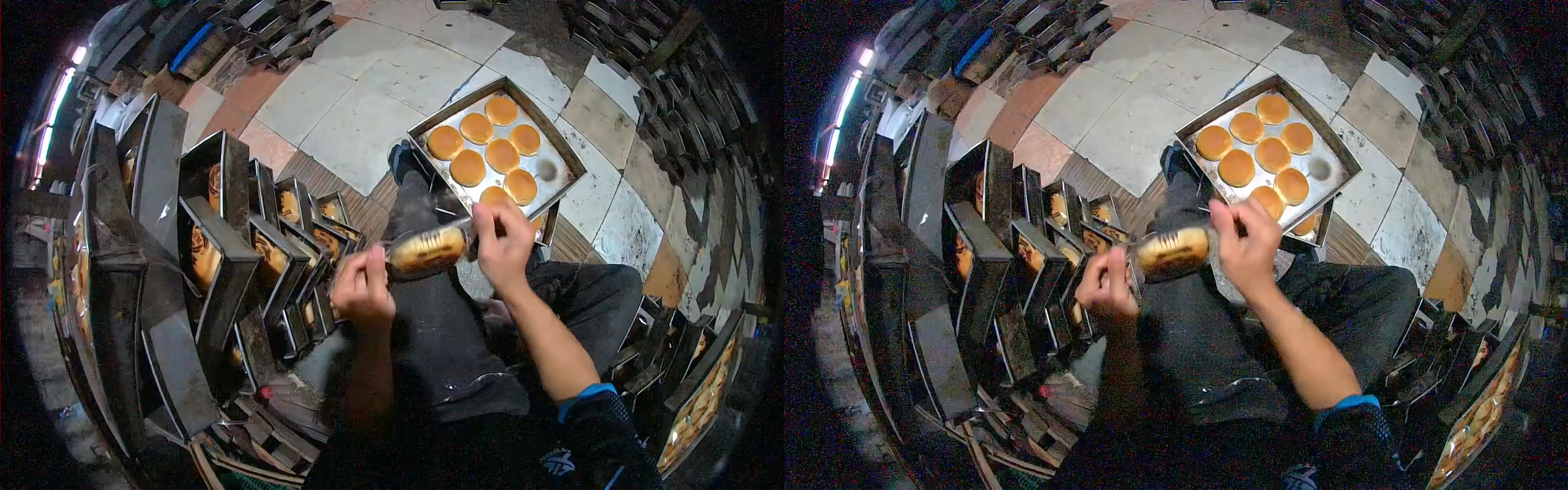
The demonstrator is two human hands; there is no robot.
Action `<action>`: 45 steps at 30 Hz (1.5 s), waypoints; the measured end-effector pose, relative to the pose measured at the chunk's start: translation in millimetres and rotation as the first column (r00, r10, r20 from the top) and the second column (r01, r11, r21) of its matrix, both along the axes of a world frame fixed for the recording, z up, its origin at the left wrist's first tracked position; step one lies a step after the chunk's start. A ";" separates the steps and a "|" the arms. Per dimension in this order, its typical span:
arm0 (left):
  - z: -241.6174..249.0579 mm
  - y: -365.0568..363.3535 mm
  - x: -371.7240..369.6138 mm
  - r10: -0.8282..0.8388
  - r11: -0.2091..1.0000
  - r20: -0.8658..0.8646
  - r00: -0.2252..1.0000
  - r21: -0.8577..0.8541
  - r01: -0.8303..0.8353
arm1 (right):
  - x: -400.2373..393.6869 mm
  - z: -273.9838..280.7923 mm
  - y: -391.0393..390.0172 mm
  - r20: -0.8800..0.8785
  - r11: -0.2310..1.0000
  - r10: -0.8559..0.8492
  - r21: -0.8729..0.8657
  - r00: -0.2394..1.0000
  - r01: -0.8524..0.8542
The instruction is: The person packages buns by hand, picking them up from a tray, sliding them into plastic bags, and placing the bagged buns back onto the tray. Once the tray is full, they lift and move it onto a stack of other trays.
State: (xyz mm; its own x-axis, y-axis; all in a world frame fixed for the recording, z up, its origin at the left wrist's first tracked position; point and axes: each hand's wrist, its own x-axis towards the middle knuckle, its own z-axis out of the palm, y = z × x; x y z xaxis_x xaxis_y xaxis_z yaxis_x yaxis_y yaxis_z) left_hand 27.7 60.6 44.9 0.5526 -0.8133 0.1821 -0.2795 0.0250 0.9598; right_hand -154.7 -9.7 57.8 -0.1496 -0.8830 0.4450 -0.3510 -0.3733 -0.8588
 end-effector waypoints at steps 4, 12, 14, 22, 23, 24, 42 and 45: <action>6.7 72.3 7.0 -0.103 0.967 -0.017 0.995 0.232 0.104 | -5.4 -24.8 96.1 0.003 0.925 -0.052 0.378 0.999 0.047; -15.6 132.5 20.1 -0.136 0.991 -0.079 0.988 -0.029 0.134 | -51.2 -1.2 107.8 -0.095 0.819 0.084 0.574 0.992 -0.014; 52.8 73.4 -0.4 -0.063 0.993 0.273 0.960 0.111 0.033 | -44.0 26.9 80.3 -0.158 0.897 0.430 0.189 0.889 -0.400; 32.6 -0.7 0.1 -0.192 0.970 -0.051 0.980 0.139 0.197 | -62.1 -44.4 5.0 0.396 0.625 0.229 0.640 0.889 -0.446; 24.2 0.7 0.3 -0.180 0.964 -0.137 0.974 0.170 0.202 | -78.2 -71.7 -7.9 0.377 0.568 0.010 0.760 0.926 -0.315; 12.9 0.3 -4.4 -0.234 0.953 -0.097 0.967 0.174 0.248 | -94.8 -86.7 -25.1 0.403 0.549 -0.133 0.790 0.905 -0.271; -48.2 35.3 -128.5 -0.831 0.555 0.272 0.485 0.452 0.698 | -148.5 -26.7 106.8 -0.187 0.686 0.594 0.626 0.782 -0.371; -40.2 36.6 -127.4 -0.812 0.583 0.254 0.526 0.413 0.700 | -147.7 -24.6 118.8 -0.296 0.845 0.424 0.469 0.856 -0.257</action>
State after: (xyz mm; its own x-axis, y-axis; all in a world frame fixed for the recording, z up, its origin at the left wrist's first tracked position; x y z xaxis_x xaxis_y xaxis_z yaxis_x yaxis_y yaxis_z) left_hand -99.6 97.2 4.7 -0.3667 -0.9296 -0.0361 -0.5929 0.2036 0.7791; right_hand -302.4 109.0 33.2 0.2986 -0.9544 0.0003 -0.5902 -0.1849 -0.7858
